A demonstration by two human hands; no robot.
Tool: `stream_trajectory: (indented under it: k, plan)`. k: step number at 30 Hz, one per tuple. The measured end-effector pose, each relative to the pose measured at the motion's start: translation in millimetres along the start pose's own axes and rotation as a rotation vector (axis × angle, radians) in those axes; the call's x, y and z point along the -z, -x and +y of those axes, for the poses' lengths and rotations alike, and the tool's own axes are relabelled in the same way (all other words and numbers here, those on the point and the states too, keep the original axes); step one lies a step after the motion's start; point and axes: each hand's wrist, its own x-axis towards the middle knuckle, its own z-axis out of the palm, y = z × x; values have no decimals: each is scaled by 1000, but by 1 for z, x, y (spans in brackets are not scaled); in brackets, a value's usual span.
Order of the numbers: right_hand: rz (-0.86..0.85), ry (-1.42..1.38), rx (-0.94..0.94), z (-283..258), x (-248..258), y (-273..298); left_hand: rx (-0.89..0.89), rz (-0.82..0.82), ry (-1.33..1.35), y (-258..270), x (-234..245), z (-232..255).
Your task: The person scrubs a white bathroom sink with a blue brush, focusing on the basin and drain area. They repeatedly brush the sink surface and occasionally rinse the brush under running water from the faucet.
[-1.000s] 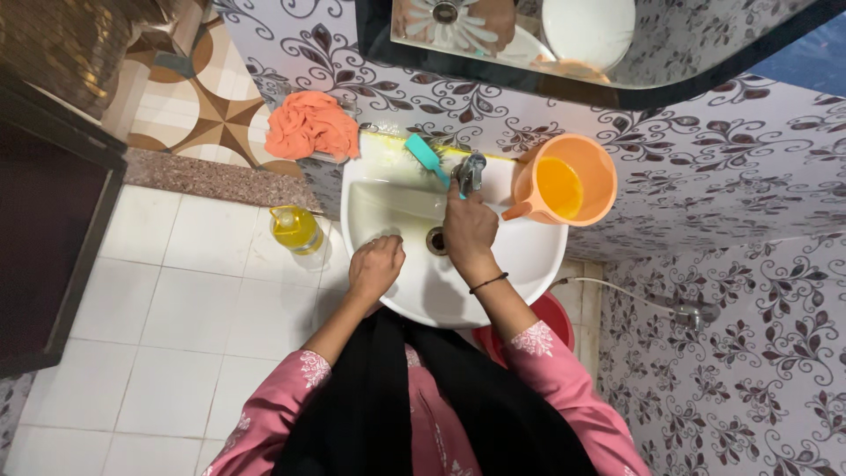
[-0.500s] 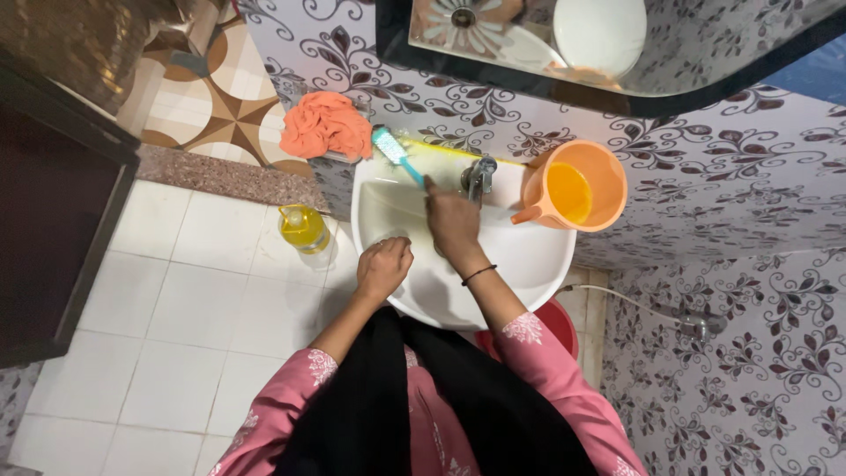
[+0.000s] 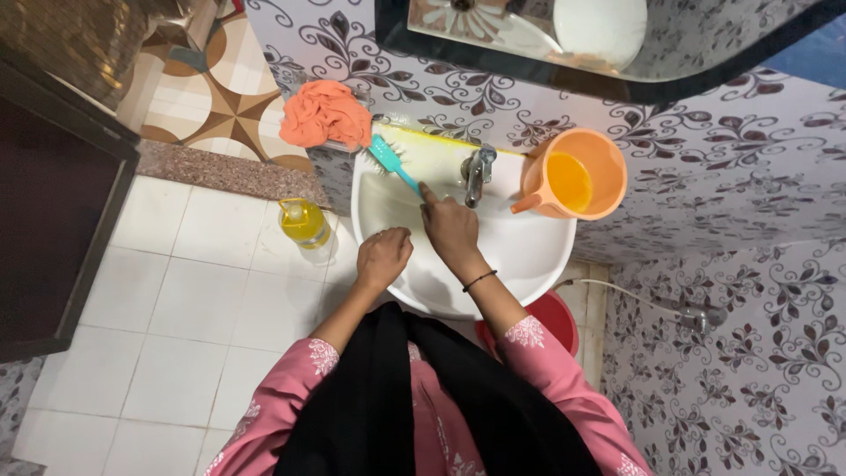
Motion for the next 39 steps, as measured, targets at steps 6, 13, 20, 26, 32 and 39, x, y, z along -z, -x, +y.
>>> stream_trajectory:
  k: [6,13,20,26,32,39]
  plan:
    - [63,154,-244,0,-6,28,17,-8,-4,1,-2,-1]
    - [102,90,-54,-8,-23,52,-16,42,27,0,3,2]
    - [81,65,-172,-9,-21,59,-13,75,36,0,6,5]
    - [98,14,-118,-10,-26,55,35,101,4,1,6,4]
    - [66,-37,-210,-6,-26,56,72,102,12,0,5,4]
    - [28,0,-165,-11,-31,50,72,145,70,12,8,2]
